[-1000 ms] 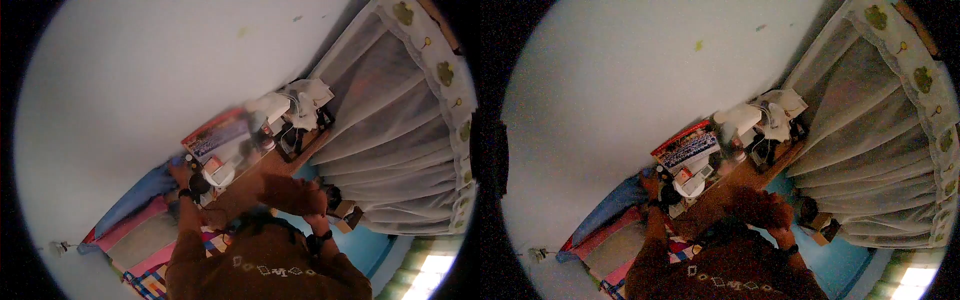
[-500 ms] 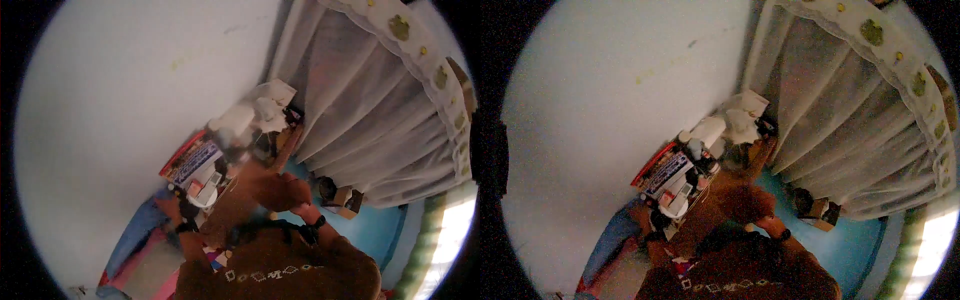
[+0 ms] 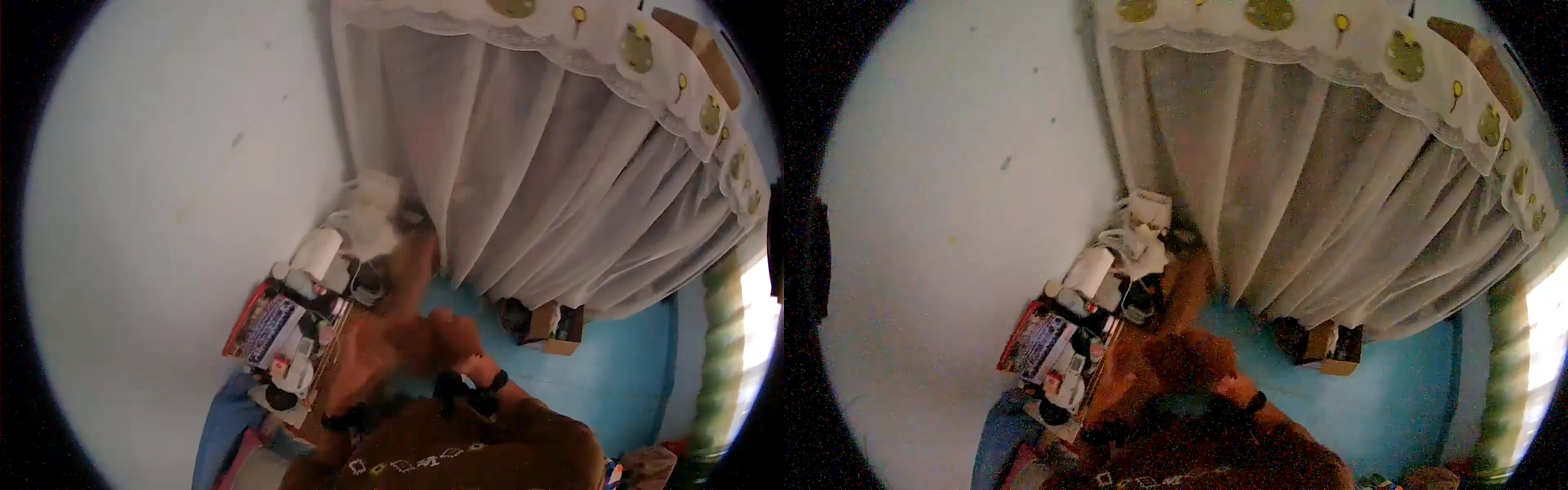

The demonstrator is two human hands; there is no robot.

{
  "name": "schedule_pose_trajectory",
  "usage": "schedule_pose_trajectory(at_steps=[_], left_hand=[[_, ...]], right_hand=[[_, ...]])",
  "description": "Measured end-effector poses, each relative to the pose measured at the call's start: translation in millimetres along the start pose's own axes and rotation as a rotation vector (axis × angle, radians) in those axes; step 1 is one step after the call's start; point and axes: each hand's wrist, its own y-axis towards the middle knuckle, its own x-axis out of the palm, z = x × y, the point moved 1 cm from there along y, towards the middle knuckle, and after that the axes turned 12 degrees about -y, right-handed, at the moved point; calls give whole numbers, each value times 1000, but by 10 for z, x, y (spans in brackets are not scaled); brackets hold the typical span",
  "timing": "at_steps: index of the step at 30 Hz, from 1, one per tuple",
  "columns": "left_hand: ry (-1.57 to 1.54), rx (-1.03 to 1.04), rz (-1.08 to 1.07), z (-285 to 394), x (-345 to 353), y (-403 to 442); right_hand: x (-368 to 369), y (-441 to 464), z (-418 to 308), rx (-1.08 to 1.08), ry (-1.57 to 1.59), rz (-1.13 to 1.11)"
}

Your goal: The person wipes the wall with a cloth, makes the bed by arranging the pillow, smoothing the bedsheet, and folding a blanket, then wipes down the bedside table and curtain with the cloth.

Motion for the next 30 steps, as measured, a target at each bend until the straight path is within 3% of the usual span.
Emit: schedule_pose_trajectory(at_steps=[2,3,5,6,8,10,12,14,17,19,21,22,24,25,26,28,30], left_hand=[[-239,-111,-230,25,757,309],[-263,-153,-318,26,1014,429],[75,-175,-399,-139,1341,745],[124,-192,-394,-285,1446,918],[227,-225,-386,-420,1646,1243],[335,-182,-245,-12,1971,1380],[333,-140,-186,90,2208,1545],[214,-78,-204,-174,2176,1797],[377,108,-104,212,2475,1853],[377,48,-130,265,2584,2013],[362,-56,-185,573,2772,2045],[416,9,-246,579,2778,2128],[523,139,-372,543,2752,2340],[491,234,-385,526,2746,2466],[458,327,-401,498,2756,2607],[467,439,-386,537,2735,2909],[554,468,-330,653,2654,3253]], right_hand=[[10,-201,679,141,-410,23],[442,-230,1205,152,-551,236],[283,-345,1594,237,-590,306],[-303,-423,1430,307,-487,162],[-585,-539,1712,264,-88,182],[-258,-793,2406,23,512,484],[-400,-942,2797,-47,99,511],[-548,-1013,3056,-26,310,516],[-618,-1013,3237,109,1403,473],[-732,-965,3292,92,1907,504],[-1131,-911,3156,124,2214,452],[-1272,-876,3101,147,2369,424],[-1235,-700,3311,-86,2282,425],[-1234,-644,3400,-64,2138,463],[-1241,-586,3485,-37,1993,498],[-1468,-454,3530,257,1495,598],[-1574,-266,3673,361,1346,777]])
